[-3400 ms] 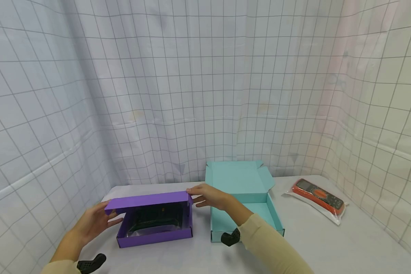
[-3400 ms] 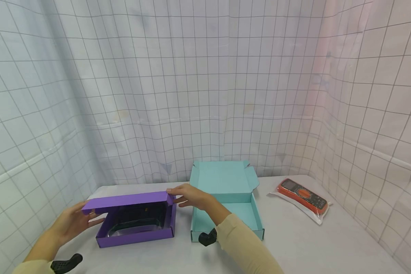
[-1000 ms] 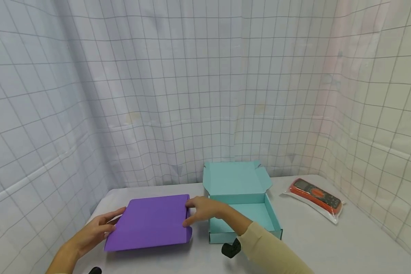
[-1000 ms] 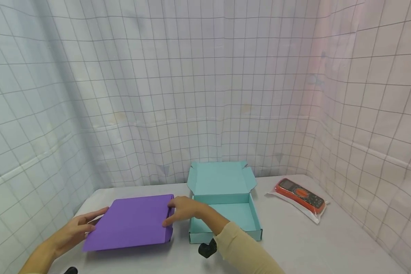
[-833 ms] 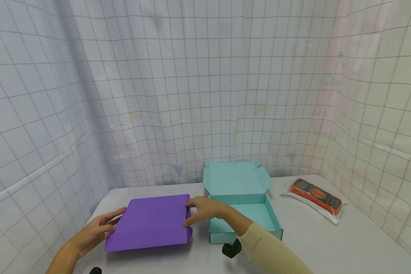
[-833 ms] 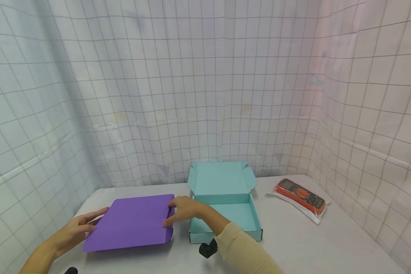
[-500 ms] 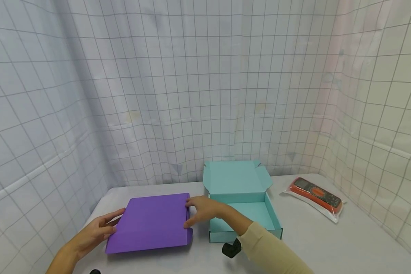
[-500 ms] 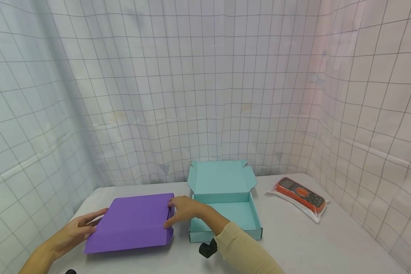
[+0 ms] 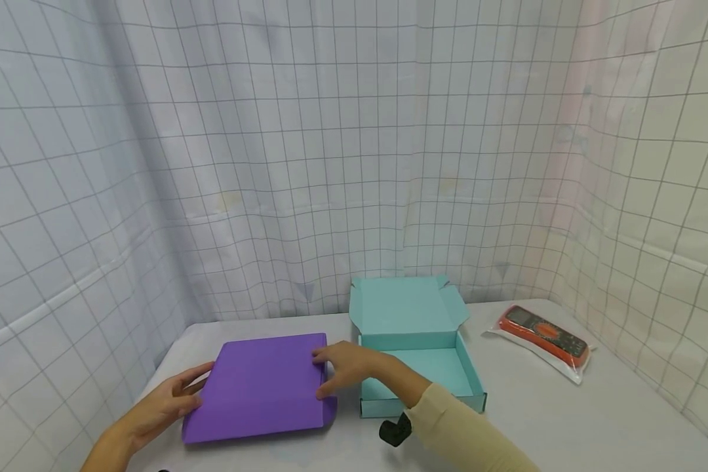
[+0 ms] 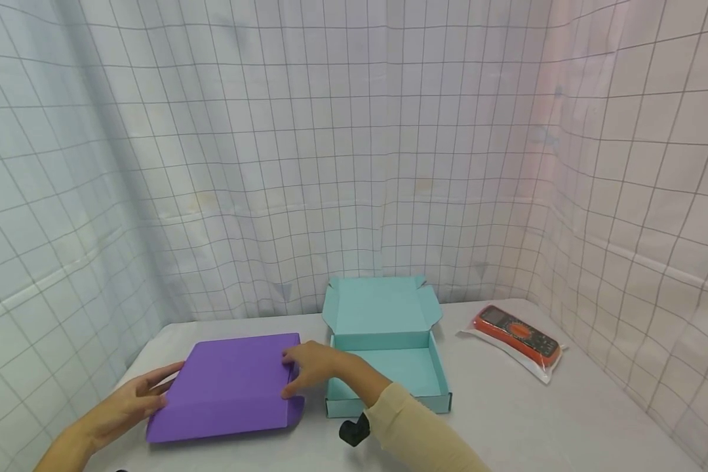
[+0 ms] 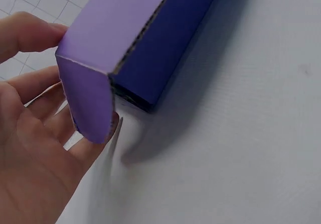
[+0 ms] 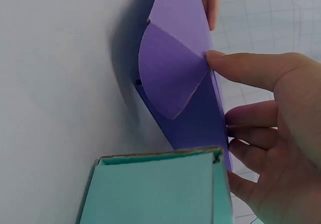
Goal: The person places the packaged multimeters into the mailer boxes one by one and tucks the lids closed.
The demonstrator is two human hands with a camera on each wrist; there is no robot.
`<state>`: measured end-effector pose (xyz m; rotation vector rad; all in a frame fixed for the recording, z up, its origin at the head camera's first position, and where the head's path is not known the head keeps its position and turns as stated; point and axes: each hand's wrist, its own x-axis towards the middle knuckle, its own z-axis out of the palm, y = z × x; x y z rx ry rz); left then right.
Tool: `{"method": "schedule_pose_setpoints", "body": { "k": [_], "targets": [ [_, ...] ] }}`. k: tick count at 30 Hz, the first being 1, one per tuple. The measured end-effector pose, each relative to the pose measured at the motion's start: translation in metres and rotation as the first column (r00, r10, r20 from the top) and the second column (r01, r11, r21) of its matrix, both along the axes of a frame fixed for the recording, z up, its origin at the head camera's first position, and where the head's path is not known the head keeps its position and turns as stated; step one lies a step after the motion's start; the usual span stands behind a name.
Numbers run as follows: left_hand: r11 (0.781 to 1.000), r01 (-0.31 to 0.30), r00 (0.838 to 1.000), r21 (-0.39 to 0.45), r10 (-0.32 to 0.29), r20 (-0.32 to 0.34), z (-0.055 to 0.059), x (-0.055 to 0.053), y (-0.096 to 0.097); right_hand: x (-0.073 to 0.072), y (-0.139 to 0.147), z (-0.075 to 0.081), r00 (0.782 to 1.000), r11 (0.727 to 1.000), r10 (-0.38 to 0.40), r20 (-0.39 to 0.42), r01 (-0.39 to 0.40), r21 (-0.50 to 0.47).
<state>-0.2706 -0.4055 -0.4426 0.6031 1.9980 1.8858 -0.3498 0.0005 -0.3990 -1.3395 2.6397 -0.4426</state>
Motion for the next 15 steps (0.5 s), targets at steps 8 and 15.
{"method": "schedule_pose_setpoints", "body": {
  "k": [8,15],
  "targets": [
    [0.993,-0.052,0.999,-0.105,0.053,0.009,0.005,0.001,0.003,0.0,-0.013,0.004,0.992,0.998,-0.026,-0.126,0.033,0.058],
    [0.915,-0.247,0.964,-0.318,0.265,0.012,0.012,0.014,0.011,0.005,-0.02,0.01,0.994,0.995,-0.015,-0.109,0.026,0.097]
  ]
}}
